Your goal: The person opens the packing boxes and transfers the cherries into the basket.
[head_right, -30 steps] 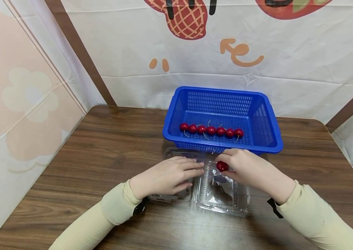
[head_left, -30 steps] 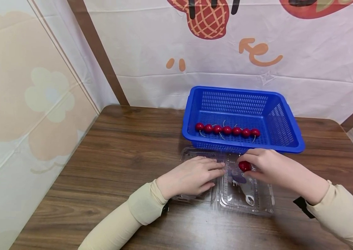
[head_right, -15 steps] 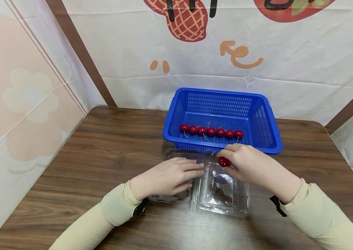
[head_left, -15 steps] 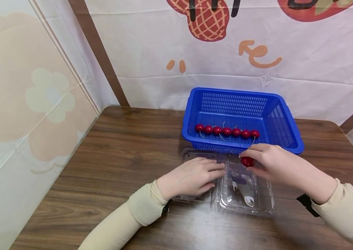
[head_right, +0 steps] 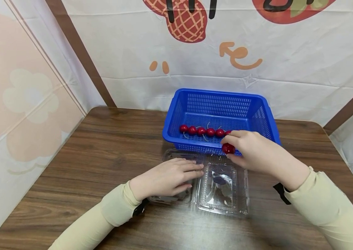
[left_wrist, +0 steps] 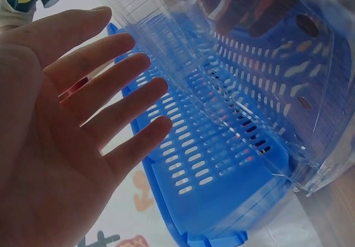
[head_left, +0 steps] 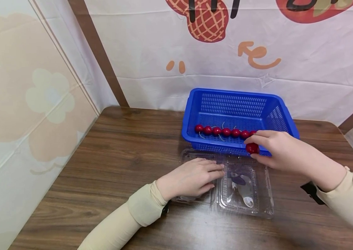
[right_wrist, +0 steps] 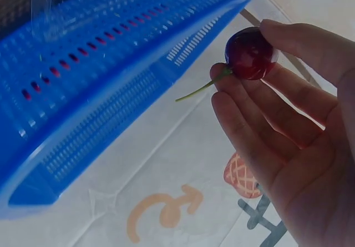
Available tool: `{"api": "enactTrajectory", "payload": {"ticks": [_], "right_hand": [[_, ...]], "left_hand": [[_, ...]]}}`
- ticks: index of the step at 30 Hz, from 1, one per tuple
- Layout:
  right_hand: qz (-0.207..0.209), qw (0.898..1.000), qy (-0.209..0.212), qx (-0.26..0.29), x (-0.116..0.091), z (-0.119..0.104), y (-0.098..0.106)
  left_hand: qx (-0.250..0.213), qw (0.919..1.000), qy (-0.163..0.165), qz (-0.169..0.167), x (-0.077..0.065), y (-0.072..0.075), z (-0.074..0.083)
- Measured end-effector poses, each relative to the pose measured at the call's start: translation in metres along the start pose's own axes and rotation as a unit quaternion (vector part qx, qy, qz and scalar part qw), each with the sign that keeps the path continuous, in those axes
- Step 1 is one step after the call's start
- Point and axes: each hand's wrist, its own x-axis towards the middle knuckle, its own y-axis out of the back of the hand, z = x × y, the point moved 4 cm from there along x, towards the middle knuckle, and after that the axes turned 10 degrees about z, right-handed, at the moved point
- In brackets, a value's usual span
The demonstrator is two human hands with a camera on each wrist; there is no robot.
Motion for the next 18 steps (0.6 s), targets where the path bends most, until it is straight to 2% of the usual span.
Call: {"api": "enactTrajectory", "payload": {"ticks": [9,18], "right_hand": [[-0.007,1.0,0.006,-0.013,0.011,0.016,0.004],[-0.05,0.998,-0.024,-0.023,0.022,0.034,0.0]], "left_hand": [[0.005,1.0,-0.002,-0.002,0.0,-0.001,0.0],[0.003,1.0,0.003,-0.006,0.0,0.001,0.0]]}}
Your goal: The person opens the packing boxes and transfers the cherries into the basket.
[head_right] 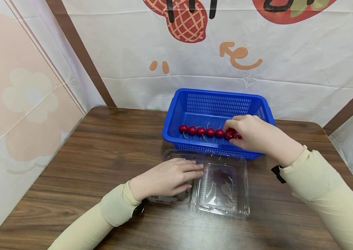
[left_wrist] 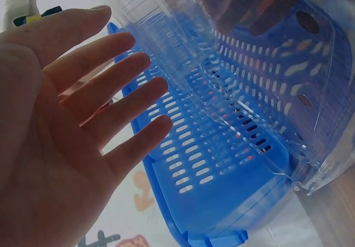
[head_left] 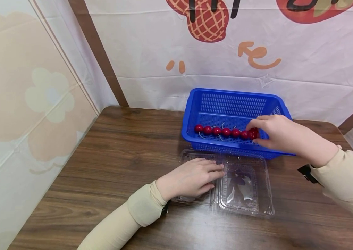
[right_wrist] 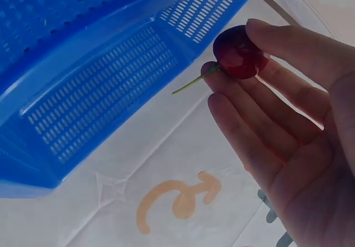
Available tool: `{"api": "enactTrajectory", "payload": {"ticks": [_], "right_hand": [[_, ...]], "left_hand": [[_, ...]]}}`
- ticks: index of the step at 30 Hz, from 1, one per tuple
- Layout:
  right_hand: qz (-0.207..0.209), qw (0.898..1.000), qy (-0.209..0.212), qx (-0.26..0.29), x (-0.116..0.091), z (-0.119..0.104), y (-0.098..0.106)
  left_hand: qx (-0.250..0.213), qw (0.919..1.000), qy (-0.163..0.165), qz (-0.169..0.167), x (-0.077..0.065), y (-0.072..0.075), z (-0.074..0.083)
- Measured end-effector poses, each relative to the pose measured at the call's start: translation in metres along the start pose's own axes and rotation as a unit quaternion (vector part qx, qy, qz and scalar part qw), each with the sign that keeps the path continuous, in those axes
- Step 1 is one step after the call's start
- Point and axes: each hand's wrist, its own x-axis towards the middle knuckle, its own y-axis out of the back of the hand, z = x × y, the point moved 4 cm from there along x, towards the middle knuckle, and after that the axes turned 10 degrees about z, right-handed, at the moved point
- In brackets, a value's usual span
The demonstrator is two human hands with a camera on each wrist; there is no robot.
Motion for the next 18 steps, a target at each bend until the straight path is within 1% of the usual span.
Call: {"api": "enactTrajectory", "payload": {"ticks": [4,6,11,18], "right_hand": [[-0.025,1.0,-0.019,-0.003,0.006,0.007,-0.002],[-0.034,0.999,-0.021,-0.003,0.008,0.01,-0.003],[-0.046,0.999,-0.023,-0.004,0.014,0.016,-0.005],[-0.069,0.997,-0.041,-0.002,0.022,0.024,-0.009]], "left_hand": [[0.0,1.0,-0.002,0.001,0.0,0.0,0.0],[0.0,1.0,-0.001,0.002,0.0,-0.001,0.0],[0.001,1.0,0.0,0.002,-0.001,0.0,0.0],[0.002,1.0,-0.001,0.001,-0.001,0.0,0.0]]}}
